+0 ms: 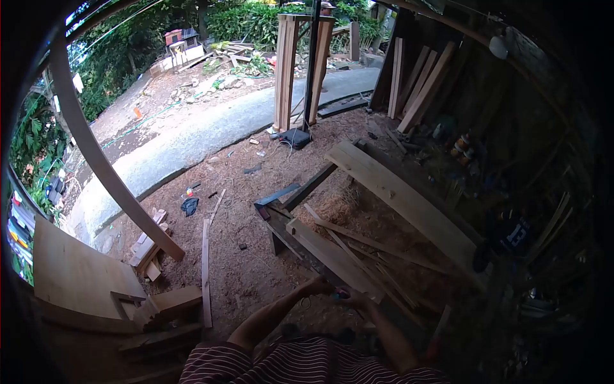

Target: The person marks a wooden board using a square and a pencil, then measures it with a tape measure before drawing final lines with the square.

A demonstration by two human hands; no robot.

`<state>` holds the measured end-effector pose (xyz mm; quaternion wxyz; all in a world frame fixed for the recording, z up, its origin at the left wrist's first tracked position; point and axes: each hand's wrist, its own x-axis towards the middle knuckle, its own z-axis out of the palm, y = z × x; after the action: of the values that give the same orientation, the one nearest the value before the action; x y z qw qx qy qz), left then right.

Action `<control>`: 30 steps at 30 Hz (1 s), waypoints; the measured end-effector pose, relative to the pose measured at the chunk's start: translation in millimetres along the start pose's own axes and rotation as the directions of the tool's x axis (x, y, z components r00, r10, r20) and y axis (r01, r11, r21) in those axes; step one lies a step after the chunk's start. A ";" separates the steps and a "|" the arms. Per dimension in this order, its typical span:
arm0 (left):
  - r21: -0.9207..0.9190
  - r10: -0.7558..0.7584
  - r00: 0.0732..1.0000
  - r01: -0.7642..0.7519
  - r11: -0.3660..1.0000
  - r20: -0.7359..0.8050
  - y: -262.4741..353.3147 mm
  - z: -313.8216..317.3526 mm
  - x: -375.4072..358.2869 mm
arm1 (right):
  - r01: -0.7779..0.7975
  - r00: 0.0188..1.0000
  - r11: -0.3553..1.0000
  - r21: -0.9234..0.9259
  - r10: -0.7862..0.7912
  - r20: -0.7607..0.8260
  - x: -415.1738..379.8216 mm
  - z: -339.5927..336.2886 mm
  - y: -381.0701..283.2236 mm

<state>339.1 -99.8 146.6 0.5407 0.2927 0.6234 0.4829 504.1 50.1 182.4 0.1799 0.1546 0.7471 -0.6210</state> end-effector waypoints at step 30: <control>-0.378 -0.172 0.948 0.061 0.924 -0.267 46.1 -197.3 37.3 | 0.220 0.953 0.951 -0.217 -0.257 -0.161 186.5 -12.6 -91.6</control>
<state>133.9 -106.4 164.2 0.5143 0.0739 0.6131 0.5952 296.0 47.4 178.4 0.0465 0.1023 0.8314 -0.5442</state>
